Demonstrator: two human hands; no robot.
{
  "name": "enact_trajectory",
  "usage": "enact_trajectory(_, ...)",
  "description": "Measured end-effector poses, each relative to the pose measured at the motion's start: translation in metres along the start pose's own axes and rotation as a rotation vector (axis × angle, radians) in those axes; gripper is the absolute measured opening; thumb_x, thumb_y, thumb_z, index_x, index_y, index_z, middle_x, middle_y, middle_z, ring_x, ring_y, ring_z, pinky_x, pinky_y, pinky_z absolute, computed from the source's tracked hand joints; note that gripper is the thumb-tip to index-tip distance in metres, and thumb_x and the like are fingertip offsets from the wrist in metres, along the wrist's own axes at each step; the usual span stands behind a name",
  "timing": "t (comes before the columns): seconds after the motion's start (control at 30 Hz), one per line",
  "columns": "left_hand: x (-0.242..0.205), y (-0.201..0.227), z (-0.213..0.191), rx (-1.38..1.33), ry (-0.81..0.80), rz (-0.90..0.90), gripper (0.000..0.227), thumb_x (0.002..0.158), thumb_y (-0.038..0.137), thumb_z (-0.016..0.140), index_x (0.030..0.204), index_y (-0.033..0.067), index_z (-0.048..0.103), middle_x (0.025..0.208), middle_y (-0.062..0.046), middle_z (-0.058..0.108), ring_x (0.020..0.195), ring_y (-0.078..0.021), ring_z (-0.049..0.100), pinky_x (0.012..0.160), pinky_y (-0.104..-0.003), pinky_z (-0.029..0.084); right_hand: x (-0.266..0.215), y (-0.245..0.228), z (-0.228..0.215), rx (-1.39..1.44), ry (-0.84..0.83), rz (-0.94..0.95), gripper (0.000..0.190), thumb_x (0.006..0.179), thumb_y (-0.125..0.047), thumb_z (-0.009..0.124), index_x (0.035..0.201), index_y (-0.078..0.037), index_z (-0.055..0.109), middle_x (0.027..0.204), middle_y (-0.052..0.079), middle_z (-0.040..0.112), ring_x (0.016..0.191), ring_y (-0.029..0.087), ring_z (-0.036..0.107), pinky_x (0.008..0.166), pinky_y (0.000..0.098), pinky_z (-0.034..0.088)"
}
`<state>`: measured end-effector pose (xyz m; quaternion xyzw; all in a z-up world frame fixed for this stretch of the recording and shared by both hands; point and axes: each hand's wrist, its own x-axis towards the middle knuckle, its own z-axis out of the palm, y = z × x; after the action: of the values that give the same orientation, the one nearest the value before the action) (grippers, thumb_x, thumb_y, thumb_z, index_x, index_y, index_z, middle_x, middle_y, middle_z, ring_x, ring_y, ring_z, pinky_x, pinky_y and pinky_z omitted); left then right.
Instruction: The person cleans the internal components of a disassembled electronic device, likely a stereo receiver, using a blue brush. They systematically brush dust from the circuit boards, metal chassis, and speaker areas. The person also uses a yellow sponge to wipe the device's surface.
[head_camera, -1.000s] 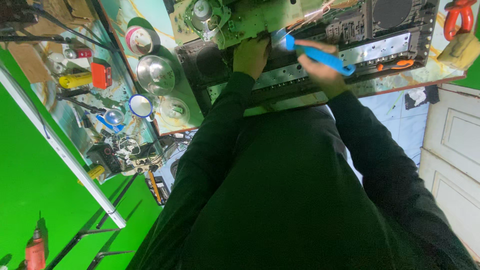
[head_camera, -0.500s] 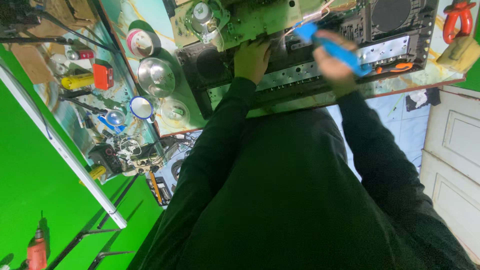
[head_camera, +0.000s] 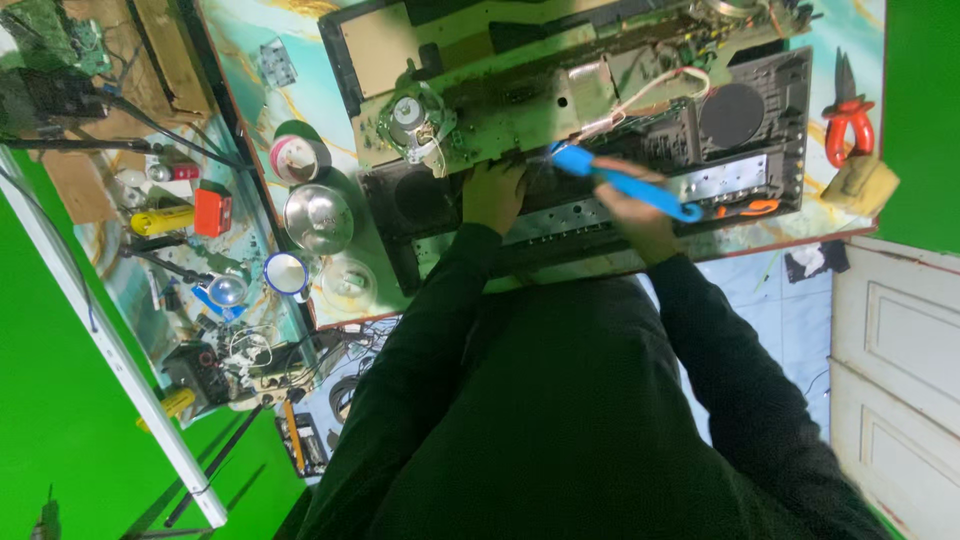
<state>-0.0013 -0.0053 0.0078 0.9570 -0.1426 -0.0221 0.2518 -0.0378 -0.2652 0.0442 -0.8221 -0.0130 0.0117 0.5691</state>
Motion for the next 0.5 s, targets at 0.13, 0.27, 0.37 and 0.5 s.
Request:
enact_trajectory(0.13,0.002,0.004,-0.003,-0.006,-0.042,-0.065,0.024,0.091,0.027,0.071,0.111,0.0155,0.074,0.115,-0.006,0.073,0.112,-0.0364,0.062,0.096,-0.054,0.048,0.004,0.002,0.005,-0.192,0.027,-0.301,0.026,0.095,-0.005,0.072,0.12,0.001,0.073,0.115,0.014,0.076,0.097,0.019,0.073,0.086,0.0309,0.06)
enact_trajectory(0.27,0.0,0.002,-0.005,-0.015,-0.073,-0.038,0.032,0.087,0.022,0.069,0.118,0.014,0.073,0.12,-0.007,0.072,0.111,-0.0375,0.061,0.095,-0.054,0.049,-0.008,-0.006,0.005,0.019,-0.042,0.009,0.023,0.093,-0.006,0.072,0.115,0.0,0.075,0.107,0.013,0.078,0.082,0.015,0.071,0.072,0.03,0.059)
enact_trajectory(0.37,0.001,0.001,-0.002,0.016,-0.065,-0.03,0.03,0.089,0.024,0.069,0.117,0.014,0.073,0.117,-0.008,0.072,0.112,-0.0378,0.061,0.096,-0.054,0.049,-0.002,-0.012,0.003,-0.004,0.189,0.305,0.026,0.096,-0.003,0.07,0.121,-0.001,0.078,0.09,0.019,0.075,0.073,0.019,0.061,0.066,0.0334,0.048)
enact_trajectory(0.5,-0.004,-0.004,0.006,0.016,-0.058,-0.03,0.03,0.086,0.023,0.069,0.115,0.0143,0.073,0.117,-0.007,0.072,0.113,-0.0366,0.061,0.095,-0.054,0.05,-0.002,-0.018,0.009,0.01,0.099,0.086,0.025,0.095,-0.004,0.07,0.119,-0.001,0.076,0.104,0.016,0.077,0.09,0.017,0.069,0.079,0.0318,0.055)
